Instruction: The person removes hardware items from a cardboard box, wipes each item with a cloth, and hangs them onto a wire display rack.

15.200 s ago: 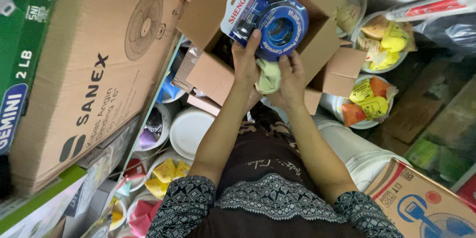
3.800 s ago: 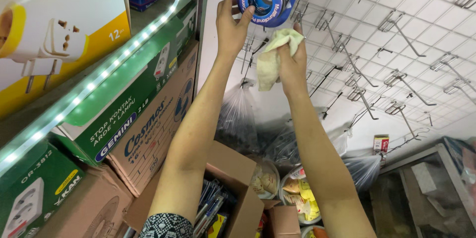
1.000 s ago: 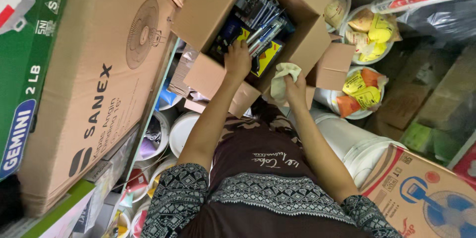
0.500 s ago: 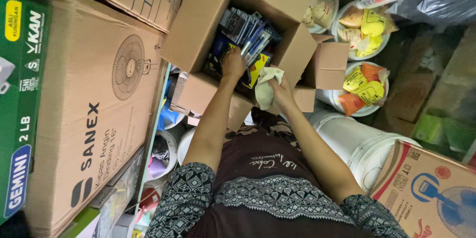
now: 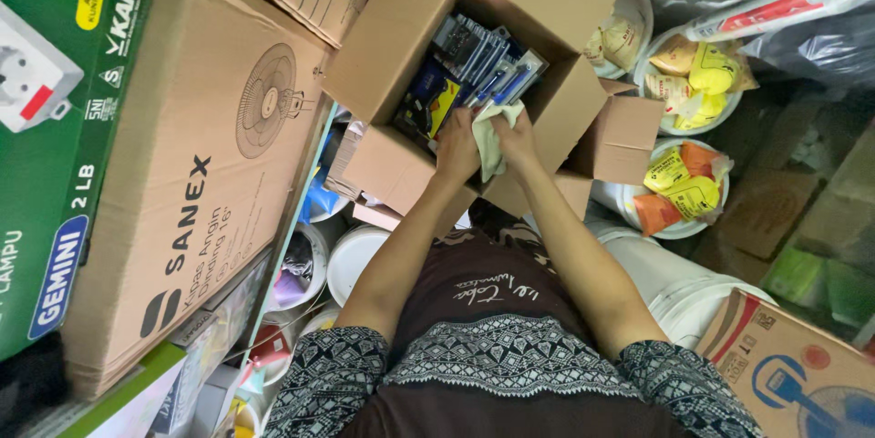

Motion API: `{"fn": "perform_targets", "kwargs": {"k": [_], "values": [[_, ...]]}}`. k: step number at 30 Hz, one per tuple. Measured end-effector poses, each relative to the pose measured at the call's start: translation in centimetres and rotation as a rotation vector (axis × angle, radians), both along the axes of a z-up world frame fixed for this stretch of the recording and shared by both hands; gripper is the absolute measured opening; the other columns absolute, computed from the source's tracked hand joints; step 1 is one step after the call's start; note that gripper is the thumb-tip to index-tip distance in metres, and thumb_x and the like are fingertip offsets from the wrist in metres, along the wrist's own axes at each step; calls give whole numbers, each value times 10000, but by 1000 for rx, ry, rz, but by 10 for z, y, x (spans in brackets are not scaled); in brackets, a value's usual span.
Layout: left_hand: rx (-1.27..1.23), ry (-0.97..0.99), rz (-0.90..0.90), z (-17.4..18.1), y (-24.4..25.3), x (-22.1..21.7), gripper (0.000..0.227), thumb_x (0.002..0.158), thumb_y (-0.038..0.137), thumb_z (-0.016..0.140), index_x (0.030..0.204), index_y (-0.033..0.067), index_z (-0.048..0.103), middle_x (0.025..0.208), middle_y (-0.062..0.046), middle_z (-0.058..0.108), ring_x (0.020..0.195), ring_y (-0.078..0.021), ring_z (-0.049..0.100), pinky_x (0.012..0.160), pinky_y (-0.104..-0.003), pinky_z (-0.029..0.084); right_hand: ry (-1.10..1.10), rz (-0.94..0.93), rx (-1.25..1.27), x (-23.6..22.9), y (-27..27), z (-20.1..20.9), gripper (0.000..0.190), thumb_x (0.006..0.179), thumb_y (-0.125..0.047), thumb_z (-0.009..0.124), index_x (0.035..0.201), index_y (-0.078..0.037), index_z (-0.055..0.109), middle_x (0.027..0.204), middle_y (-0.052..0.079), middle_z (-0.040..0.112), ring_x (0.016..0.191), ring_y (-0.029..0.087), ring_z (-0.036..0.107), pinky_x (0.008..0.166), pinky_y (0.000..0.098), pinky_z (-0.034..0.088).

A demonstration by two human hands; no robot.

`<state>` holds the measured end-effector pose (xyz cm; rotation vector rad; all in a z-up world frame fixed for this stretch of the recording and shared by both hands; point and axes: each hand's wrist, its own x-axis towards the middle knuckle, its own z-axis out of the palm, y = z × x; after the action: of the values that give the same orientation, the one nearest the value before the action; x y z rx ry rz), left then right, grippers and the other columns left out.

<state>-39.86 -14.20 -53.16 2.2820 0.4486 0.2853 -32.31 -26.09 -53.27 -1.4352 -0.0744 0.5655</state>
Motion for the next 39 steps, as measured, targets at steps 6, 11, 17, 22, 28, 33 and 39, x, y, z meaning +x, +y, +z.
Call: {"fn": "perform_targets", "kwargs": {"k": [6, 11, 17, 22, 28, 33, 39], "values": [[-381, -237, -105, 2, 8, -6, 703, 785, 129, 756, 1343, -9, 352, 1223, -220, 540, 1109, -351, 583, 922, -434, 494, 51, -63, 49, 9, 0, 7, 319, 955, -17, 590, 1268, -75, 609, 1147, 15, 712, 1021, 141, 679, 889, 301, 563], [-965, 85, -76, -39, 27, 0, 548, 894, 122, 684, 1389, 58, 455, 1097, -63, 665, 827, -127, 607, 662, -300, 531, 103, -51, -49, 11, -1, 21, 242, 979, -11, 620, 1217, -54, 630, 1072, 14, 709, 931, 133, 663, 810, 300, 554], [-1072, 82, -193, -49, 36, -4, 385, 929, 110, 748, 1260, 22, 574, 1051, -57, 683, 833, -114, 625, 635, -288, 537, -62, 56, -114, 19, -19, 37, 368, 940, -7, 585, 1303, -69, 595, 1129, 6, 684, 988, 116, 635, 862, 269, 519], [-939, 71, -203, 10, 38, -8, 709, 851, 1, 753, 1483, 59, 437, 1131, -103, 673, 850, -127, 647, 758, -296, 578, -471, -242, -402, 41, -40, 77, 345, 986, -41, 632, 1307, -4, 511, 1219, 92, 630, 1123, 191, 650, 960, 311, 533], [-1400, 8, -326, 55, 33, -4, 757, 771, -47, 594, 1453, 172, 348, 1087, -112, 707, 802, -187, 773, 709, -324, 649, -907, -204, -352, 46, -7, 125, 374, 898, 5, 659, 1266, -3, 593, 1282, 186, 545, 1248, 331, 567, 1097, 400, 448], [-1314, 64, -116, 41, 18, 9, 529, 1049, 520, 442, 1163, 38, 630, 821, -97, 712, 677, -174, 698, 619, -309, 576, -781, 32, -455, 24, 18, 98, 255, 985, -71, 682, 1238, -39, 660, 1165, 166, 565, 1091, 347, 566, 953, 413, 464], [-1262, 127, 73, 24, 22, 5, 775, 1033, 692, 257, 998, 47, 686, 755, -63, 689, 636, -162, 660, 578, -303, 542, -552, 251, -335, -1, -6, 91, 229, 972, -66, 632, 1195, -28, 667, 1124, 150, 573, 1033, 311, 610, 900, 383, 506]]}}
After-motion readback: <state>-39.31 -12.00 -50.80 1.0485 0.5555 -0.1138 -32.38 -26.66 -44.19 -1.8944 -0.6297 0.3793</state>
